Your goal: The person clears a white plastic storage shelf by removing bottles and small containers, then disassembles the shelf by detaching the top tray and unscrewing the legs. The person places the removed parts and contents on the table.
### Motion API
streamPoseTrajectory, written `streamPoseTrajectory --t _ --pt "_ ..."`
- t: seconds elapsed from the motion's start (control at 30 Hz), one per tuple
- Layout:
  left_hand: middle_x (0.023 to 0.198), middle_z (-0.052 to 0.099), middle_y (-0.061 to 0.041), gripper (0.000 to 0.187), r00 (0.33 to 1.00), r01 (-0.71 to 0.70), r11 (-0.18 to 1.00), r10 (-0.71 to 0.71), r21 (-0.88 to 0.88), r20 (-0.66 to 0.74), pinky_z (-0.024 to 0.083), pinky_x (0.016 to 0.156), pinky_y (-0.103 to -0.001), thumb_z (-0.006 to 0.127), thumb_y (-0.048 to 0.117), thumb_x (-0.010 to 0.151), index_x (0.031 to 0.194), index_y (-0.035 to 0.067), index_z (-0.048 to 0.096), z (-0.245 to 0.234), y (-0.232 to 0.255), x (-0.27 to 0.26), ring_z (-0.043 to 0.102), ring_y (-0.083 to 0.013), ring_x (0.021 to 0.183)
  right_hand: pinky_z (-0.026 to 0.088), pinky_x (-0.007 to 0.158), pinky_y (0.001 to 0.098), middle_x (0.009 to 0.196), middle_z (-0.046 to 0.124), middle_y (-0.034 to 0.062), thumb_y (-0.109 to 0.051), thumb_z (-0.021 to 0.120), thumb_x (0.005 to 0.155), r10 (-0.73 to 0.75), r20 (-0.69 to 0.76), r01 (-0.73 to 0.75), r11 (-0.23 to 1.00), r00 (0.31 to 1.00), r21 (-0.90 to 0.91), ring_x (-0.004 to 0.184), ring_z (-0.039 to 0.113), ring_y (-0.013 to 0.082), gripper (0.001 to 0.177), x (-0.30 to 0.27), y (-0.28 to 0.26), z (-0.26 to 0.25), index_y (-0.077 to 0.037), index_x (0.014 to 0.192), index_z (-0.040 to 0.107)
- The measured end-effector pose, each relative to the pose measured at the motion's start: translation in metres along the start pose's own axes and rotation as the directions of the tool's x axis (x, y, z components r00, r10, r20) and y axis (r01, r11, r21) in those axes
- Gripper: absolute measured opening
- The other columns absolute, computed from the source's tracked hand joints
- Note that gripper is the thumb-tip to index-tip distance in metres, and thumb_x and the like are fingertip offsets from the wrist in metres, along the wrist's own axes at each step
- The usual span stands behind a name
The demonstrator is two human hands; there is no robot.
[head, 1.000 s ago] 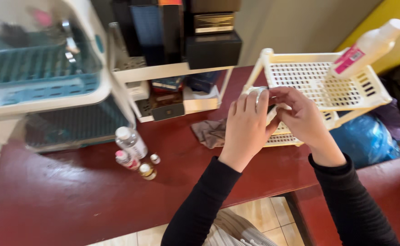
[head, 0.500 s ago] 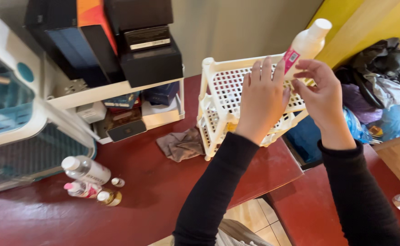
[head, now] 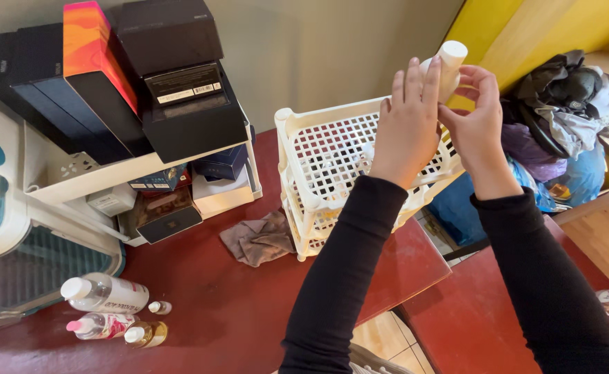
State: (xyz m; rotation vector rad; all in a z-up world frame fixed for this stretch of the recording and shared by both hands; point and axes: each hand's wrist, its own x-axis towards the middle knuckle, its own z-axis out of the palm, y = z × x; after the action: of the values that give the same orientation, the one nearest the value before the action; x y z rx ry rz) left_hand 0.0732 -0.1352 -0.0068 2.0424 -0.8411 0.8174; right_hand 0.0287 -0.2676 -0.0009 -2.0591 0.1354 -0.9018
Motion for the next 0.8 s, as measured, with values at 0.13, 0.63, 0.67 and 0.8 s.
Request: streamPoseTrajectory --t 0.13,0.63,0.67,0.8 --pt "0.165 0.034 -0.020 0.092 0.999 0.020 1.000 -0.020 0.007 -0.040 0.048 0.112 -0.058 0.075 0.013 0.082 0.160 0.014 0.025 0.004 -0.002 0.007 0.039 -0.0391 0.154 0.057 0.094 0.0305 0.137 0.057 0.0058 -0.006 0.086 0.089 0.020 0.005 -0.021 0.996 1.000 0.083 0.125 0.060 0.0159 0.065 0.011 0.008 0.006 -0.007 0.141 0.047" --pt "0.152 0.044 -0.025 0.078 0.999 0.042 0.934 -0.036 -0.356 0.022 0.055 0.100 -0.049 0.075 0.002 0.080 0.144 0.008 0.032 0.009 -0.017 0.001 0.059 -0.0457 0.129 0.059 0.104 0.0343 0.138 0.065 0.0124 0.005 0.072 0.093 0.136 0.230 -0.239 0.824 0.964 0.513 0.128 0.066 0.0210 0.061 0.012 -0.004 0.000 0.004 0.148 0.045" --pt "0.151 0.048 -0.022 0.075 0.996 0.082 0.911 -0.066 -0.403 0.052 0.056 0.100 -0.048 0.073 0.000 0.082 0.145 0.007 0.033 0.008 -0.018 0.000 0.061 -0.0442 0.130 0.059 0.104 0.0344 0.139 0.065 0.0123 0.005 0.071 0.094 0.133 0.239 -0.243 0.816 0.962 0.524 0.128 0.065 0.0208 0.060 0.011 -0.005 0.001 0.004 0.148 0.045" --pt "0.142 0.049 -0.020 0.080 0.997 0.059 0.895 -0.077 -0.442 -0.022 0.055 0.101 -0.046 0.073 -0.005 0.075 0.145 0.005 0.035 0.000 -0.017 0.001 0.056 -0.0460 0.130 0.054 0.108 0.0308 0.138 0.064 0.0095 0.006 0.071 0.093 0.112 0.310 -0.264 0.821 0.944 0.506 0.127 0.064 0.0171 0.060 0.008 -0.010 0.003 0.003 0.148 0.049"
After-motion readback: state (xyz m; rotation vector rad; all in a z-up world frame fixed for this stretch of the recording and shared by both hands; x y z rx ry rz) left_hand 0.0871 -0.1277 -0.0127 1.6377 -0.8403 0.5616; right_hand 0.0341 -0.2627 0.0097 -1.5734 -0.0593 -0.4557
